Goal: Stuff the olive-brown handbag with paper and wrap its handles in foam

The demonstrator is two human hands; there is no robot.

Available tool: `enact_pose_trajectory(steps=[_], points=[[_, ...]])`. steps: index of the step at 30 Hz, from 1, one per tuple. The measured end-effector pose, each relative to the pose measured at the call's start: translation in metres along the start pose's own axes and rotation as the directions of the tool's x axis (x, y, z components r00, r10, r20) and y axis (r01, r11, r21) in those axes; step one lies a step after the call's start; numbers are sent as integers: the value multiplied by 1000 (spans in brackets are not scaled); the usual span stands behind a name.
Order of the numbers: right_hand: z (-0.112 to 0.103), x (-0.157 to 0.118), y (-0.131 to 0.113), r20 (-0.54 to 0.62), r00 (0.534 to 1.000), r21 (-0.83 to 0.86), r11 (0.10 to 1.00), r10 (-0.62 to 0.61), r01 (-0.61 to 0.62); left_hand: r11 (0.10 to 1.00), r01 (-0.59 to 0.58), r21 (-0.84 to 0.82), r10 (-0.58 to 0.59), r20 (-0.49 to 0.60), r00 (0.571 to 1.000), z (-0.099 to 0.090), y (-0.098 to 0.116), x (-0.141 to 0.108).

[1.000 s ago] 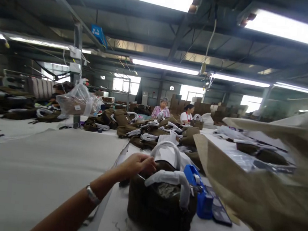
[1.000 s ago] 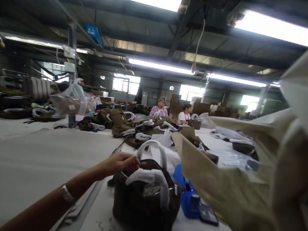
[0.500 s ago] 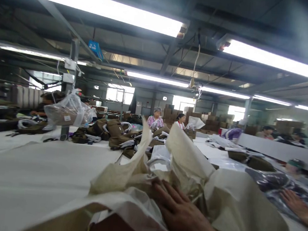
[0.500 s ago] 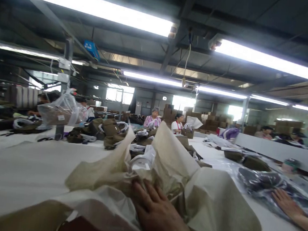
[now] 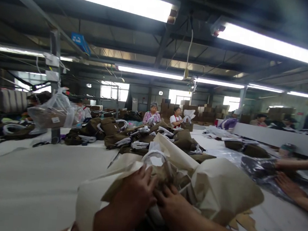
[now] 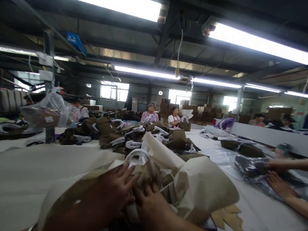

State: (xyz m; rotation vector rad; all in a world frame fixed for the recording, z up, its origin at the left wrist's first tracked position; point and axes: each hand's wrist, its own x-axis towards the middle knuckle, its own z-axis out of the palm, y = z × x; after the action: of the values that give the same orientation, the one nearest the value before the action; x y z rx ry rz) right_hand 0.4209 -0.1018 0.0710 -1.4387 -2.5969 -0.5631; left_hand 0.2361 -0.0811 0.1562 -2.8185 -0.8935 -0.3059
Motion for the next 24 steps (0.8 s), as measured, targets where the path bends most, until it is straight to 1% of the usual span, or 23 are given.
enact_pose_trajectory(steps=[2,3,5,6,7,9,10,11,12,14,15,17,18,20,22,23,24], points=[[-5,-7,4,-7,1000,-21,1000,5,-5,987,99,128,-105,42,994,12,-9,-9],[-8,-10,5,-12,1000,-22,1000,-5,5,976,110,187,-120,45,992,21,-14,-16],[-11,-13,4,-14,999,4,999,-43,43,962,72,264,-83,29,996,35,-22,-34],[-12,-13,2,-7,998,20,998,-63,63,959,53,280,-64,33,997,38,-24,-41],[-13,-11,-1,4,998,30,997,-70,70,960,45,278,-63,58,996,37,-24,-46],[-13,-5,-8,35,999,22,999,-37,37,962,83,259,-121,132,984,25,-19,-44],[-14,0,-12,50,999,4,1000,-6,6,961,114,251,-158,162,974,15,-15,-37],[-15,4,-16,63,997,-22,999,32,-31,956,150,252,-197,171,965,5,-9,-27],[-16,8,-20,74,995,-51,997,69,-65,955,159,251,-200,148,969,-4,-5,-14],[-20,12,-27,81,989,-107,988,121,-112,972,108,210,-131,99,986,-14,1,13],[-21,12,-30,84,988,-128,984,132,-121,982,70,173,-85,83,993,-14,0,25],[-21,6,-36,76,987,-158,979,139,-125,995,0,101,-8,78,997,-6,-4,43],[-18,1,-39,47,990,-170,978,130,-120,997,-27,71,21,79,997,0,-8,47],[-8,-10,-42,-67,992,-185,976,105,-116,997,-66,32,63,69,996,11,-16,50],[3,-19,-42,-193,979,-189,976,66,-104,994,-112,15,112,28,993,19,-22,46],[7,-22,-40,-221,974,-185,979,44,-86,990,-140,14,140,8,990,21,-24,42],[9,-24,-37,-216,976,-175,982,32,-71,986,-169,16,169,-5,986,24,-26,38]])
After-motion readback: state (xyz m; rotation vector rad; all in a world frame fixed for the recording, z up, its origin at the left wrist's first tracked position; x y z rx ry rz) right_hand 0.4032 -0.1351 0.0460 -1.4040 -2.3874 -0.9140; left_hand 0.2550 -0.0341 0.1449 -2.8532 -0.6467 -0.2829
